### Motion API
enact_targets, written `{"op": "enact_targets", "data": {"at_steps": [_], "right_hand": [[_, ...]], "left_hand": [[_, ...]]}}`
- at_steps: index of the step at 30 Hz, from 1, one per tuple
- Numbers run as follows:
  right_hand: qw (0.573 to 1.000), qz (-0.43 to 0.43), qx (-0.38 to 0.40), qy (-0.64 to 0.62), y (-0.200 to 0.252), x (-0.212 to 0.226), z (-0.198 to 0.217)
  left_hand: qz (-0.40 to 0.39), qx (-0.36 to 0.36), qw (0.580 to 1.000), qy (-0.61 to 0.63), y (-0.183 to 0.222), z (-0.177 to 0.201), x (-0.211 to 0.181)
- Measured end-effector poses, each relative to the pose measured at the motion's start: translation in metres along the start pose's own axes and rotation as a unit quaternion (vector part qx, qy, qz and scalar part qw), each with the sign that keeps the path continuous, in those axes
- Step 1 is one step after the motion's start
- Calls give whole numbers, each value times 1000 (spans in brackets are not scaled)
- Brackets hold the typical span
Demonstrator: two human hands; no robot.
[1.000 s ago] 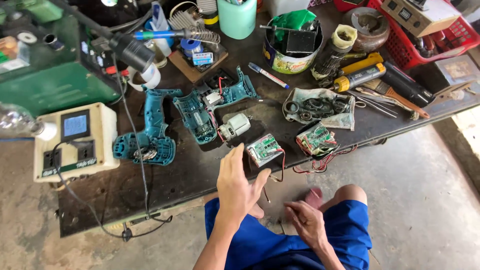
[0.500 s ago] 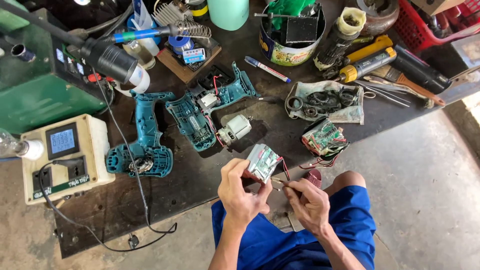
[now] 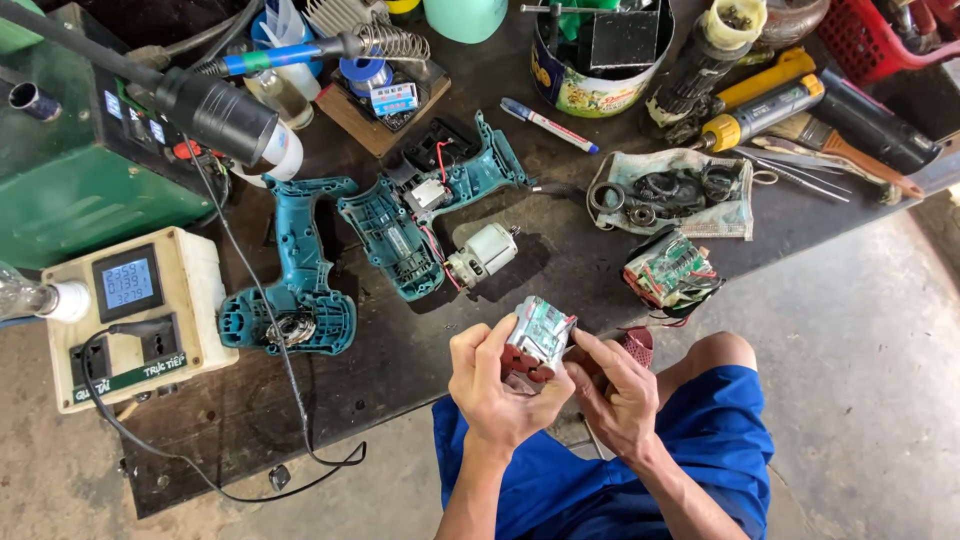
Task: Repairing the internal components of a cordless drill, including testing the circuit board and soldering connections
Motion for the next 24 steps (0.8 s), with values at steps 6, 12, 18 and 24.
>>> {"op": "enact_targets", "data": {"at_steps": [6,12,18,24], "right_hand": [[999,-23,21,-9,0,-6,-1],[1000,-9,-13,5,1,-8,-1],[1000,-2,-10,23,8,-18,-2],[999,-4,-8,-36,9,-21,-4]], "left_hand": [[42,15,999,14,-7,-2,0],[36,33,999,0,-7,1,-2],[-15,87,995,-41,-14,-1,-10],[-44,100,992,-61,-15,-6,-14]]}}
Point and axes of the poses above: each hand's wrist, its own y-axis away from the middle knuckle, its own z-axis out of the back of the hand, x = y × z, the point moved 6 cm from there along -y, towards the middle knuckle, and after that the axes turned 8 degrees about x, right-handed, at the moved point
